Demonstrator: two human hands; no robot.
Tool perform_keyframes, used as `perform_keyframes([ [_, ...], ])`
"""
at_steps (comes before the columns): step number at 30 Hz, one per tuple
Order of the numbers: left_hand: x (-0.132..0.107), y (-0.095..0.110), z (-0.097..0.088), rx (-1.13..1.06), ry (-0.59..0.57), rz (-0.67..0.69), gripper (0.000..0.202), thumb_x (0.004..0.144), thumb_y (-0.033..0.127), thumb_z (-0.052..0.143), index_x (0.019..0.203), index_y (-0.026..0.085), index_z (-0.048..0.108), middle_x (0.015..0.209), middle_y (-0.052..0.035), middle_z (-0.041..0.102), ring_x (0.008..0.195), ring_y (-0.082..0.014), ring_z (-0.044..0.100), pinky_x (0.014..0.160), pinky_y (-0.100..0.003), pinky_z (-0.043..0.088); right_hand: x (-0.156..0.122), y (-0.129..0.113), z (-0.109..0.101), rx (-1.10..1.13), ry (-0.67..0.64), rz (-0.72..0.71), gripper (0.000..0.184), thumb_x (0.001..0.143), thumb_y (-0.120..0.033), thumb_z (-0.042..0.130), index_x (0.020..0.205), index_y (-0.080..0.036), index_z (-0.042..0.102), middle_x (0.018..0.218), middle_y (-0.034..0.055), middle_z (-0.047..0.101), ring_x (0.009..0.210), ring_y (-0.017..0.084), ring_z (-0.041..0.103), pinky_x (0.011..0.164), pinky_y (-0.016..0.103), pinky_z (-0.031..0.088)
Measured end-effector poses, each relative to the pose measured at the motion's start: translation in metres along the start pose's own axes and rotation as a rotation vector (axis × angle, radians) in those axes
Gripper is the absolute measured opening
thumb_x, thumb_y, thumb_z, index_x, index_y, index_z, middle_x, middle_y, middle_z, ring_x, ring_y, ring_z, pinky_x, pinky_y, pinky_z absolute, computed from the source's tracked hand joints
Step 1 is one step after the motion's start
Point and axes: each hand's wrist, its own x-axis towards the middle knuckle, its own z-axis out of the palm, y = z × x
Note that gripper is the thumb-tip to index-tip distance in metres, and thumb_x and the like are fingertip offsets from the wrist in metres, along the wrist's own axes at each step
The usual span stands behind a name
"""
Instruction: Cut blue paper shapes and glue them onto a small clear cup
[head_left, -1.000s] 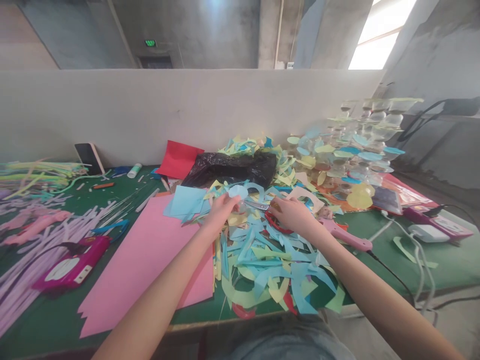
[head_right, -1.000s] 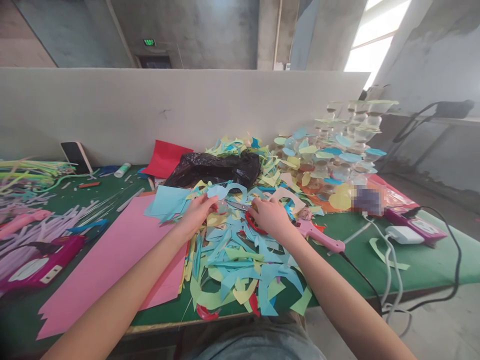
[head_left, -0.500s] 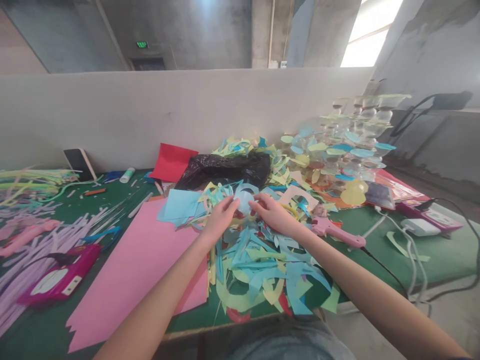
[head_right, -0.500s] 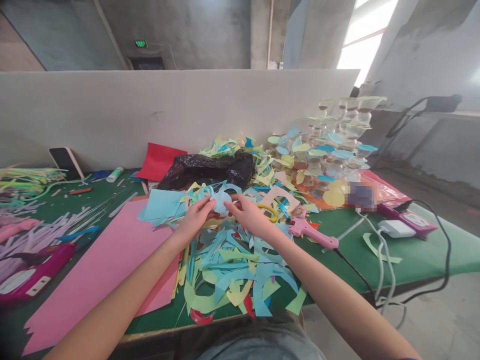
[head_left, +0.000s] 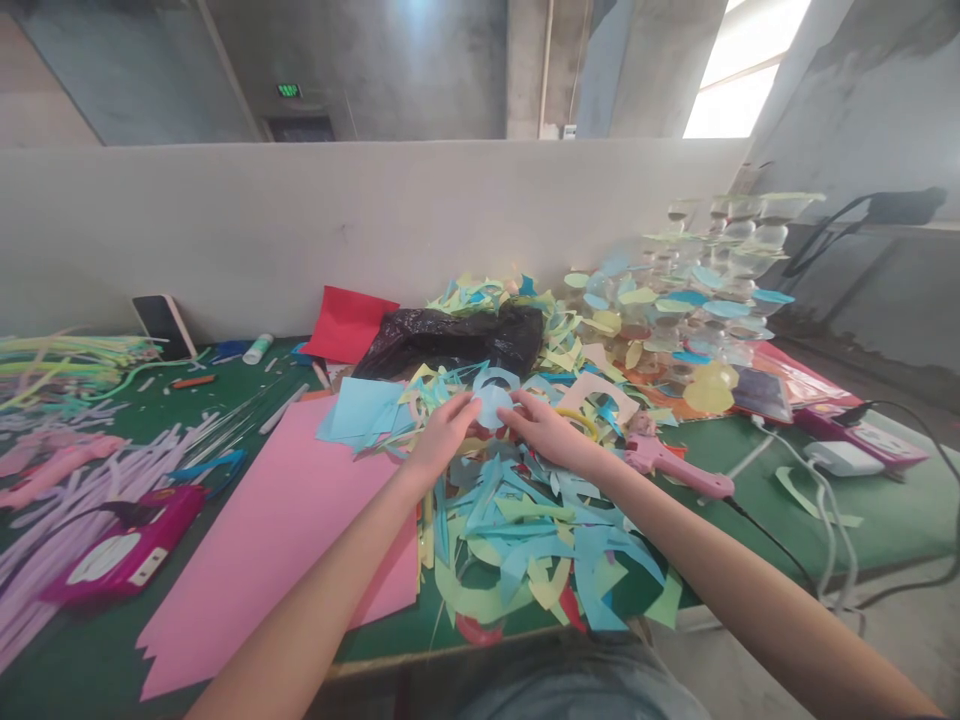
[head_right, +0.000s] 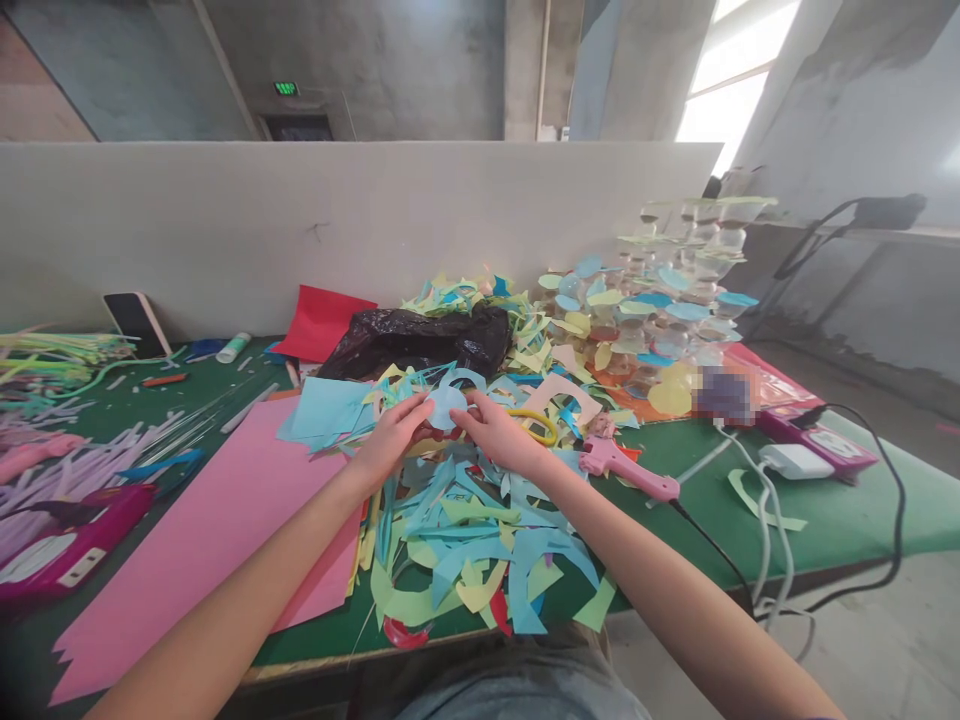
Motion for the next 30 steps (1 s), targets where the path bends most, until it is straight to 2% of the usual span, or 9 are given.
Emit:
perform_keyframes([
  [3,-0.001,-0.002,0.001,0.031,0.024,0.017,0.035,0.081,0.05,0.057,0.099,0.021,0.065,0.084,-0.0022,0.066,0.072,-0.017,0.063,0.068,-0.028,0.051,-0.001,0.003,0.001,-0.035,0.025,-0.036,0.03,0.093,-0.053,0.039,0.084,-0.024,0.04,0.07,-0.0041,0.055,0.055,0.012,0.045,0.05,0.025,0.035],
  [6,-0.004,-0.001,0.005,0.127,0.02,0.056,0.038,0.082,0.051,0.056,0.107,0.023,0.065,0.079,-0.0016,0.064,0.069,-0.0172,0.061,0.06,-0.027,0.05,0.0,0.005,0.001,-0.059,0.061,-0.05,0.035,0.095,-0.055,0.033,0.083,-0.024,0.043,0.07,-0.003,0.053,0.062,0.014,0.051,0.056,0.026,0.039],
  [10,-0.011,0.005,0.01,0.186,0.025,0.108,0.043,0.084,0.052,0.054,0.116,0.024,0.062,0.078,-0.0021,0.064,0.07,-0.0169,0.06,0.058,-0.026,0.049,0.001,0.003,-0.002,-0.012,0.08,-0.065,0.036,0.093,-0.056,0.038,0.089,-0.023,0.05,0.076,-0.0008,0.056,0.07,0.017,0.057,0.061,0.027,0.043],
  [12,-0.014,0.009,0.011,0.172,0.071,0.167,0.043,0.086,0.051,0.051,0.117,0.024,0.062,0.074,-0.0017,0.064,0.07,-0.0166,0.06,0.062,-0.027,0.049,0.002,0.002,-0.004,0.07,0.108,-0.073,0.038,0.091,-0.058,0.04,0.088,-0.022,0.053,0.077,0.0004,0.058,0.071,0.017,0.058,0.061,0.027,0.044],
  [16,-0.016,0.018,0.007,0.141,0.215,0.274,0.035,0.091,0.045,0.045,0.113,0.023,0.061,0.073,-0.0012,0.062,0.071,-0.0155,0.06,0.067,-0.027,0.048,0.007,0.008,-0.009,0.336,0.138,0.018,0.045,0.088,-0.064,0.045,0.087,-0.02,0.058,0.079,0.0028,0.065,0.072,0.016,0.059,0.063,0.027,0.045],
  [20,-0.014,0.02,0.003,0.247,0.349,0.25,0.033,0.089,0.043,0.05,0.114,0.024,0.058,0.092,-0.0048,0.063,0.077,-0.0162,0.058,0.063,-0.026,0.046,0.011,0.016,-0.012,0.606,0.094,0.09,0.046,0.081,-0.065,0.057,0.087,-0.019,0.061,0.076,0.0027,0.066,0.069,0.014,0.06,0.068,0.026,0.047],
  [24,-0.009,0.011,0.003,0.324,0.206,0.256,0.04,0.084,0.045,0.057,0.118,0.023,0.055,0.117,-0.0067,0.06,0.09,-0.0178,0.059,0.073,-0.027,0.047,0.01,0.013,-0.013,0.699,0.025,0.104,0.044,0.081,-0.063,0.059,0.084,-0.019,0.061,0.074,0.0027,0.065,0.067,0.013,0.058,0.068,0.026,0.048],
  [27,-0.006,0.004,0.003,0.311,0.104,0.21,0.046,0.081,0.049,0.061,0.12,0.024,0.053,0.117,-0.0062,0.059,0.081,-0.0165,0.059,0.069,-0.028,0.047,0.009,0.01,-0.013,0.665,0.005,0.12,0.045,0.083,-0.063,0.056,0.086,-0.019,0.061,0.076,0.0039,0.065,0.067,0.014,0.058,0.069,0.027,0.048],
  [30,-0.006,0.002,0.002,0.336,0.117,0.229,0.043,0.08,0.049,0.063,0.114,0.024,0.056,0.115,-0.0061,0.06,0.087,-0.0182,0.06,0.074,-0.029,0.048,0.011,0.009,-0.015,0.612,-0.009,0.137,0.049,0.084,-0.066,0.05,0.088,-0.019,0.06,0.079,0.0055,0.066,0.068,0.016,0.059,0.069,0.028,0.049],
])
